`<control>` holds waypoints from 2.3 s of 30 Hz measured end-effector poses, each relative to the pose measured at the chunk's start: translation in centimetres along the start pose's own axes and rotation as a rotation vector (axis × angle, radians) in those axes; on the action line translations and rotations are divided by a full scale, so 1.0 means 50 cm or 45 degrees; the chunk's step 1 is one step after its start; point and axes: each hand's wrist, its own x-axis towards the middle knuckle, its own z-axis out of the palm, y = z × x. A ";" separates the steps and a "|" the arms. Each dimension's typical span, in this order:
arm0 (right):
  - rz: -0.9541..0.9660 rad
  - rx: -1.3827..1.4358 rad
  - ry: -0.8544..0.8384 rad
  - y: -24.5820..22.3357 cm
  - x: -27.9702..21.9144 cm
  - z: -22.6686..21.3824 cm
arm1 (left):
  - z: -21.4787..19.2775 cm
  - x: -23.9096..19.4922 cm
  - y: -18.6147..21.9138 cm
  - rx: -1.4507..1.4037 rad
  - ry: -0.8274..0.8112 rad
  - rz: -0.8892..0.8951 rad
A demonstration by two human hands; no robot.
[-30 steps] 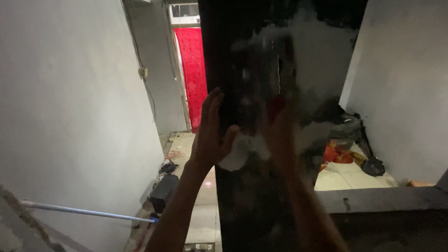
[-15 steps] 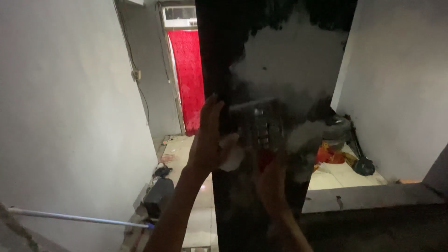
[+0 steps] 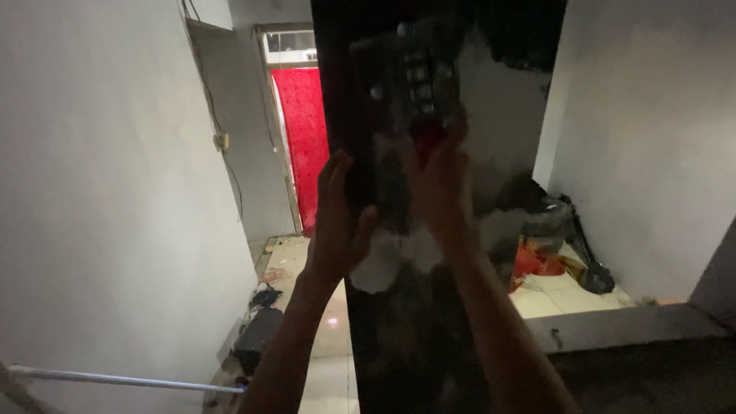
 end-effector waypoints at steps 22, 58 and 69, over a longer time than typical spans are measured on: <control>0.060 -0.075 0.069 0.085 0.058 -0.079 | 0.031 0.026 0.016 0.086 -0.086 0.010; -0.036 -0.066 -0.012 0.300 -0.084 -0.151 | 0.168 0.051 0.083 0.384 -0.339 -0.031; -0.282 -0.186 0.109 0.182 0.122 -0.164 | 0.147 0.066 0.087 0.434 -0.183 0.054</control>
